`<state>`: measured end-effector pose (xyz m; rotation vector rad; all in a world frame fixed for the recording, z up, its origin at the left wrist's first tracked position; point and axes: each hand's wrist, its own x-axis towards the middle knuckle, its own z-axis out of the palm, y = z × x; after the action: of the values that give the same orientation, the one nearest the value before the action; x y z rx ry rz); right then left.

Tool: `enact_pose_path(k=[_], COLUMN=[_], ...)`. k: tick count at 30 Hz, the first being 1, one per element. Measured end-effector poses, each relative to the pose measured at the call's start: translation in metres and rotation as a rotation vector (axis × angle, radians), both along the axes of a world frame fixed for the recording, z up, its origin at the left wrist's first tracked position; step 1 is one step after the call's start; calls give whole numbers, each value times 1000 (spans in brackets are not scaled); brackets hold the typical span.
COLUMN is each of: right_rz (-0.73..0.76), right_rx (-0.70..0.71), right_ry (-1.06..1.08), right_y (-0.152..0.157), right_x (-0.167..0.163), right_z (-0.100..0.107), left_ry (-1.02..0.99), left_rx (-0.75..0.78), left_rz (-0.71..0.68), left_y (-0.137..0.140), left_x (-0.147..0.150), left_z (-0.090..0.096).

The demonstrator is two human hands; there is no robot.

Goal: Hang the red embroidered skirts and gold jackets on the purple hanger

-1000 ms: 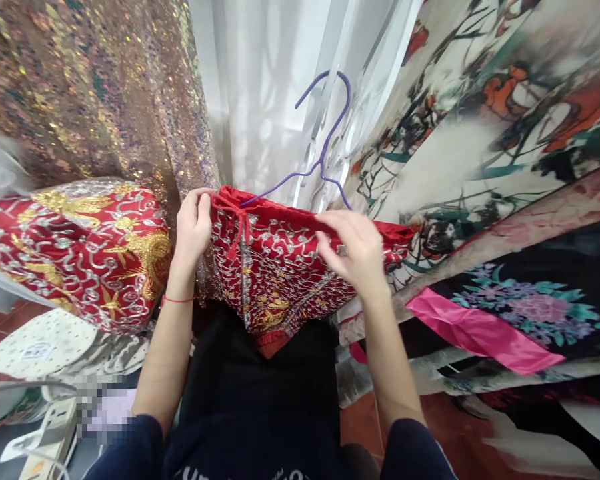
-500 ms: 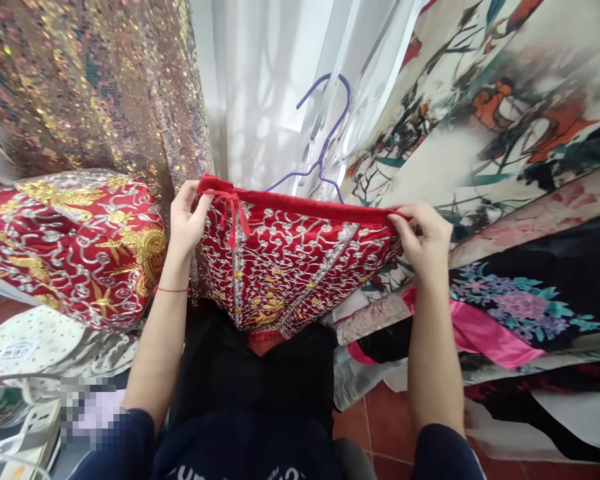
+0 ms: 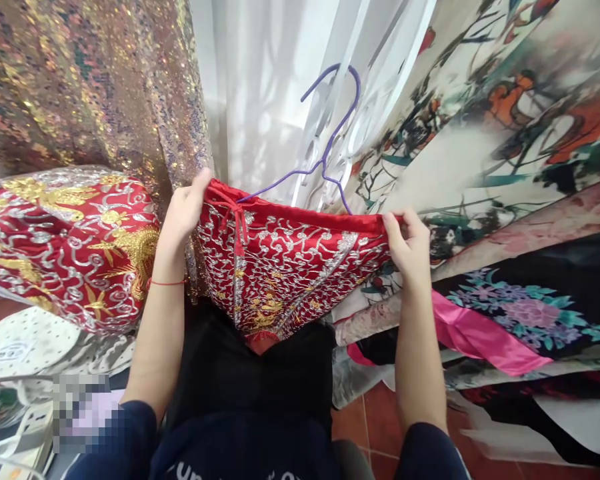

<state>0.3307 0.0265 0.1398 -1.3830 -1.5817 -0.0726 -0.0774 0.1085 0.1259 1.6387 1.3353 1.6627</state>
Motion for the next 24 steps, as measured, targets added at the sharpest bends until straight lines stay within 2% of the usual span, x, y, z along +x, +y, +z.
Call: enact_pose_path(k=[3, 5, 9, 11, 14, 17, 20, 22, 24], right_rz=[-30, -51, -57, -27, -24, -105, -185, -142, -39], right_rx=[-58, -154, -500, -562, -424, -108, 150, 180, 138], right_ry=[24, 41, -116, -210, -170, -51, -36, -31, -31], right_y=[-4, -3, 4, 7, 6, 1, 1, 5, 9], right_x=[-1, 2, 14, 17, 9, -9, -23, -26, -24], right_z=[11, 23, 51, 60, 60, 44, 25, 15, 8], left_ry=[134, 216, 300, 277, 115, -132, -242, -214, -144], left_rx=[-227, -287, -212, -125, -11, 115, 254, 282, 271], left_rz=[-52, -106, -183, -201, -149, 4, 125, 161, 169], left_y=[-1, -3, -5, -6, -8, -6, 1, 6, 9], left_x=[-2, -4, -9, -9, -3, 13, 27, 29, 25], left_z=[20, 33, 47, 45, 37, 25, 14, 6, -2])
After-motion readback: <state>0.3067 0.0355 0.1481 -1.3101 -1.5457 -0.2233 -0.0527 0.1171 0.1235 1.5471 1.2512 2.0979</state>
